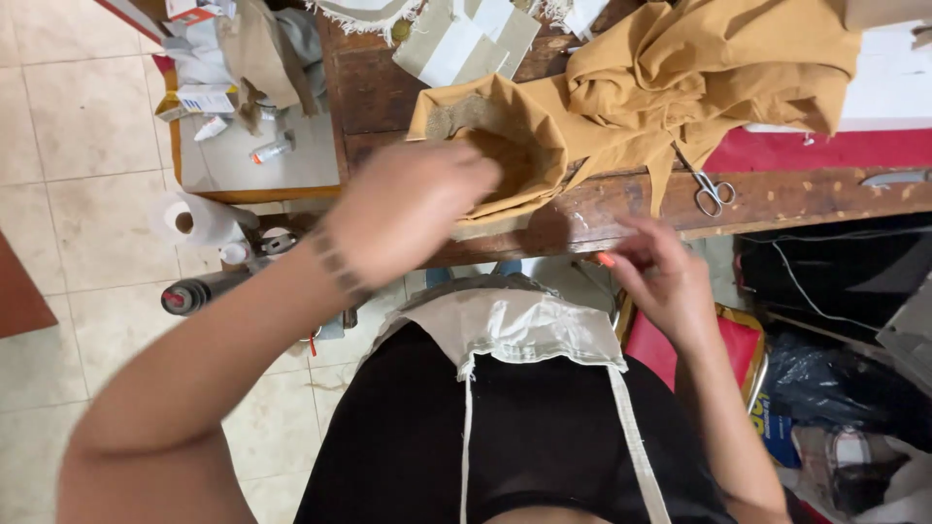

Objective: The person cuts a circular piece from a tan fabric using scissors, then folds and inserts it into a burlap bag. They apply glue to a small round object and attach it to the bag's edge.

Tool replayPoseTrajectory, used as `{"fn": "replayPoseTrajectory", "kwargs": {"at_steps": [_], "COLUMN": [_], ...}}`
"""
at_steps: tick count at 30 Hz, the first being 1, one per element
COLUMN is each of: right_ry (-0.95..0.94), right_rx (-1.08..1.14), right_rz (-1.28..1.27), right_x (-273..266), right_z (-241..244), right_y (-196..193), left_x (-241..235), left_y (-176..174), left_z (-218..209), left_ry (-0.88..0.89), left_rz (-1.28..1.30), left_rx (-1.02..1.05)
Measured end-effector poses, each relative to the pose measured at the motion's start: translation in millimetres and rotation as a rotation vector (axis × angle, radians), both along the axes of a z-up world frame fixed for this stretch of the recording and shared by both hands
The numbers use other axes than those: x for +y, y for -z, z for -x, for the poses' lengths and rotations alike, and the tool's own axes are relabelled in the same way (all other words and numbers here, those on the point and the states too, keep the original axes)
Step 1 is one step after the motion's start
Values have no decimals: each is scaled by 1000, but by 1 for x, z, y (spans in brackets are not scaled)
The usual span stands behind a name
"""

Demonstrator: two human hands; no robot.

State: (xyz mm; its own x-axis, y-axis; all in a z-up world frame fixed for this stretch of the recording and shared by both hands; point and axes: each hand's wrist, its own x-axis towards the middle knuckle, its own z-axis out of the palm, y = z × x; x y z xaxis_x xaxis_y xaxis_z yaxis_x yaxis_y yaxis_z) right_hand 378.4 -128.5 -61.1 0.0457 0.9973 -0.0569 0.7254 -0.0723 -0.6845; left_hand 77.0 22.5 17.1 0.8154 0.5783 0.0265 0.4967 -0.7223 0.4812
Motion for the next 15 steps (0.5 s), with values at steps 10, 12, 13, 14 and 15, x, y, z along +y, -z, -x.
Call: {"fn": "replayPoseTrajectory", "kwargs": {"at_steps": [10, 12, 13, 14, 15], "right_ry": [-496, -519, -528, -538, -549], "right_rx": [-408, -421, -415, -381, -347], "right_rz": [-193, -229, -220, -236, -256], "right_x": [91, 96, 98, 99, 102], "right_z": [22, 18, 16, 14, 13], "right_y": [-29, -19, -16, -13, -10], "left_x": [61, 62, 63, 63, 65], "left_y": [181, 188, 195, 201, 207], "left_z": [-108, -110, -110, -109, -108], "left_ry": [146, 155, 158, 162, 162], "left_rz": [-23, 16, 34, 52, 68], "left_rx": [756, 793, 813, 832, 851]}}
